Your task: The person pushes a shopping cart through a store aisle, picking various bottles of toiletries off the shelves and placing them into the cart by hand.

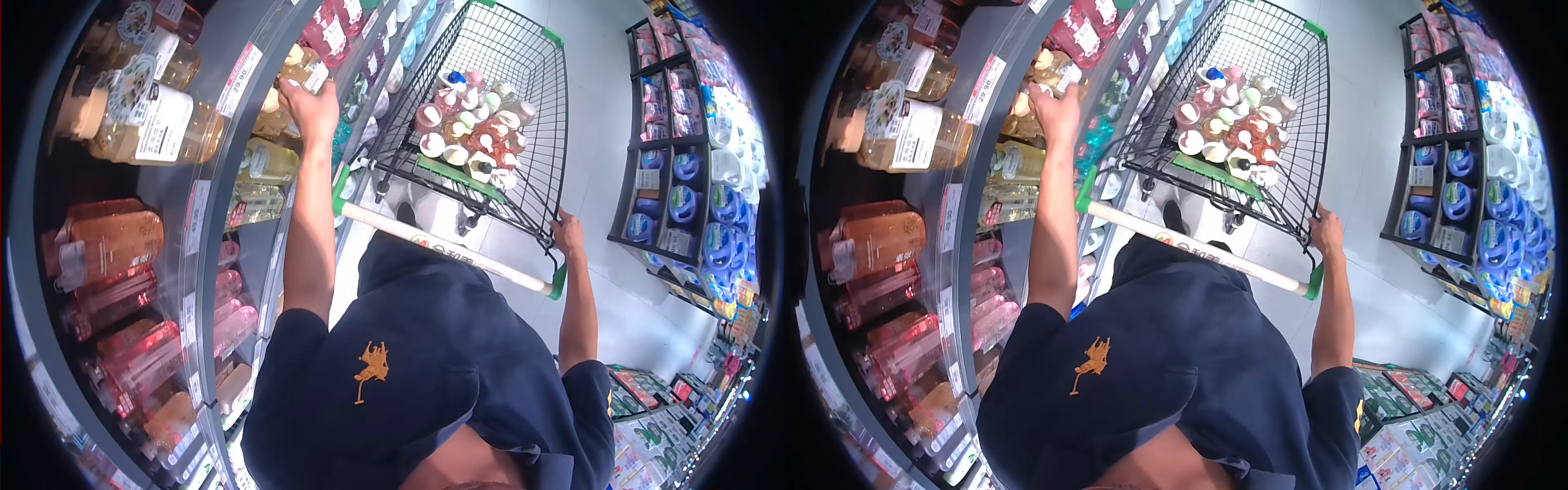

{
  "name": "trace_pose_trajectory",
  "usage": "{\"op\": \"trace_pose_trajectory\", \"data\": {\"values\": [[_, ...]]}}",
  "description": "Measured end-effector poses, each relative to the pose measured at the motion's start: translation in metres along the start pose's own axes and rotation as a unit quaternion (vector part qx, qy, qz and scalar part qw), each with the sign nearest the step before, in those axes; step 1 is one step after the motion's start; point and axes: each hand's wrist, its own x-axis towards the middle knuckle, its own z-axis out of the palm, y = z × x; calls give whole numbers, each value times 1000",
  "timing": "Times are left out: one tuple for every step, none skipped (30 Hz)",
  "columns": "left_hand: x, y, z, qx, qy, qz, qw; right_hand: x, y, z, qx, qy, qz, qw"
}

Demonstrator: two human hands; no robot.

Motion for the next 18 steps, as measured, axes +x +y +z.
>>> {"op": "trace_pose_trajectory", "data": {"values": [[11, -1, 6, -7, 14, -27, 1000, 2, 5, 0, 4, -6, -7, 1000], [18, -5, 11, -6, 14, -29, 999, 5, 8, 1, 11, -13, -15, 1000], [25, -10, 18, 28, 36, -31, 998, 8, 10, 2, 12, -14, -15, 1000], [30, -12, 22, 64, 56, -30, 996, 9, 12, 1, 19, -10, -11, 1000], [34, -15, 24, 69, 51, -28, 996, 7, 14, 4, 26, -9, -4, 1000], [36, -17, 25, 79, 53, -30, 995, 7, 11, 1, 36, -20, 9, 999], [40, -21, 28, 87, 55, -30, 994, 6, 8, -1, 41, -22, 15, 999], [48, -30, 31, 98, 66, -12, 993, 5, 7, -2, 36, -18, 6, 999], [58, -38, 33, 99, 58, -6, 993, 5, 6, -4, 30, -12, -2, 999], [67, -48, 34, 138, 60, -55, 987, 5, 7, -5, 38, -21, 6, 999], [78, -57, 35, 177, 60, -103, 977, 6, 8, -3, 42, -20, 16, 999], [92, -92, 37, 192, 75, 17, 978, 8, 11, -2, 44, -15, 0, 999], [103, -111, 35, 104, 51, 92, 989, 7, 14, -1, 45, -12, -15, 999], [94, -100, 36, 134, 83, 86, 984, 6, 11, -4, 47, -21, -9, 999], [83, -83, 34, 163, 116, 81, 976, 5, 5, -9, 50, -19, 0, 999], [82, -78, 33, 187, 105, 52, 975, 4, -5, -15, 48, -28, 11, 998], [80, -73, 30, 212, 94, 21, 972, 0, -14, -22, 46, -39, 22, 998], [71, -52, 22, 206, 36, -3, 978, -2, -27, -31, 48, -50, 42, 997]]}}
